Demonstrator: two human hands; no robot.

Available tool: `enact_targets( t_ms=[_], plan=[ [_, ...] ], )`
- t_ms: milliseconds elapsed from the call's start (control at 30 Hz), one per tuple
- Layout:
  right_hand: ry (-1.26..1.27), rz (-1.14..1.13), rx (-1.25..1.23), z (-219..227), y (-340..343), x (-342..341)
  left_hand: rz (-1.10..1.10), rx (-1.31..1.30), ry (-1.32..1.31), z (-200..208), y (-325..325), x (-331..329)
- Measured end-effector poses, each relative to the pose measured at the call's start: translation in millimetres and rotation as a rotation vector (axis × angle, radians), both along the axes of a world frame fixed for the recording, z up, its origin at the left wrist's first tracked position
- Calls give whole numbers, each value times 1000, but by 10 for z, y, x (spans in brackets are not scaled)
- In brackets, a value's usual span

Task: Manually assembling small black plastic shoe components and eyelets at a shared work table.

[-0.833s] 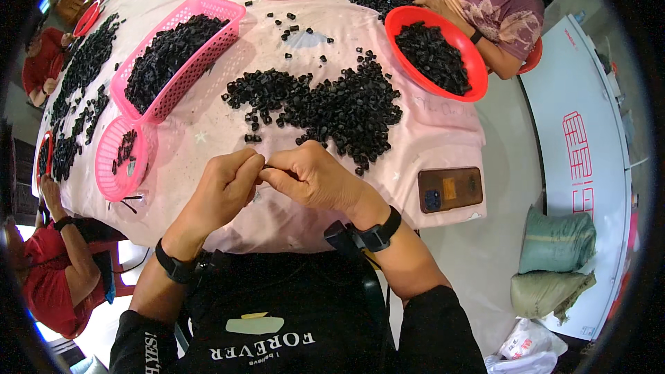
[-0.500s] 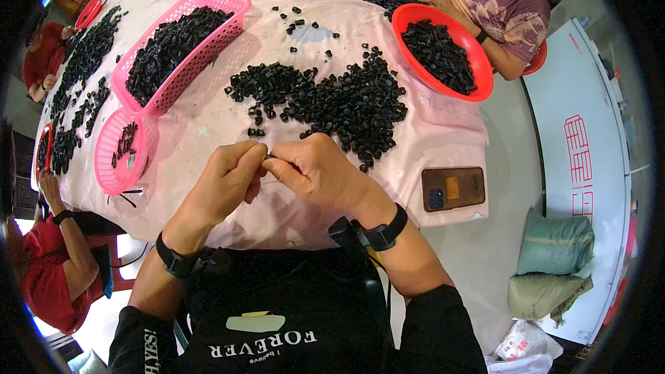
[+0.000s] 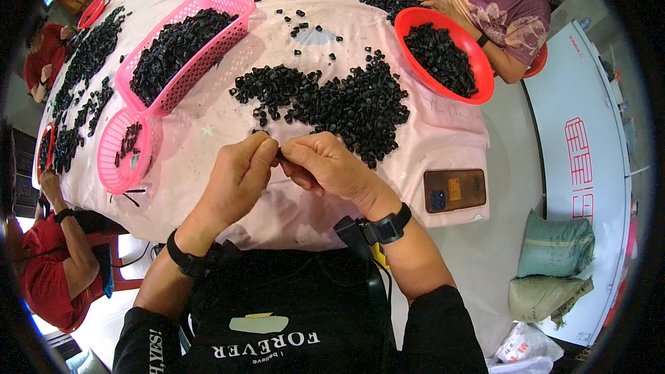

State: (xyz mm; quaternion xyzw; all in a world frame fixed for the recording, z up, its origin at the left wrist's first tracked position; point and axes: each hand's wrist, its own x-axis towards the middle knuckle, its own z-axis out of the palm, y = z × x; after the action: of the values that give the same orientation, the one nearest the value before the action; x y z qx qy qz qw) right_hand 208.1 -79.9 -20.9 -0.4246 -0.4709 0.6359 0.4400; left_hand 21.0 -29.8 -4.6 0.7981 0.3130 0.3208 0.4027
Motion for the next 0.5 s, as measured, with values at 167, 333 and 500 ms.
enact_targets(
  t_ms=[167,333,500],
  plan=[
    [-30,-26,-13,15,-1,61,16,-328,0,-38,94,-108],
    [-12,-47,8,-21,21,76,21,-285,-79,13,62,-49],
    [24,-52,13,7,24,51,-50,-120,-123,-26,76,9]
  ],
)
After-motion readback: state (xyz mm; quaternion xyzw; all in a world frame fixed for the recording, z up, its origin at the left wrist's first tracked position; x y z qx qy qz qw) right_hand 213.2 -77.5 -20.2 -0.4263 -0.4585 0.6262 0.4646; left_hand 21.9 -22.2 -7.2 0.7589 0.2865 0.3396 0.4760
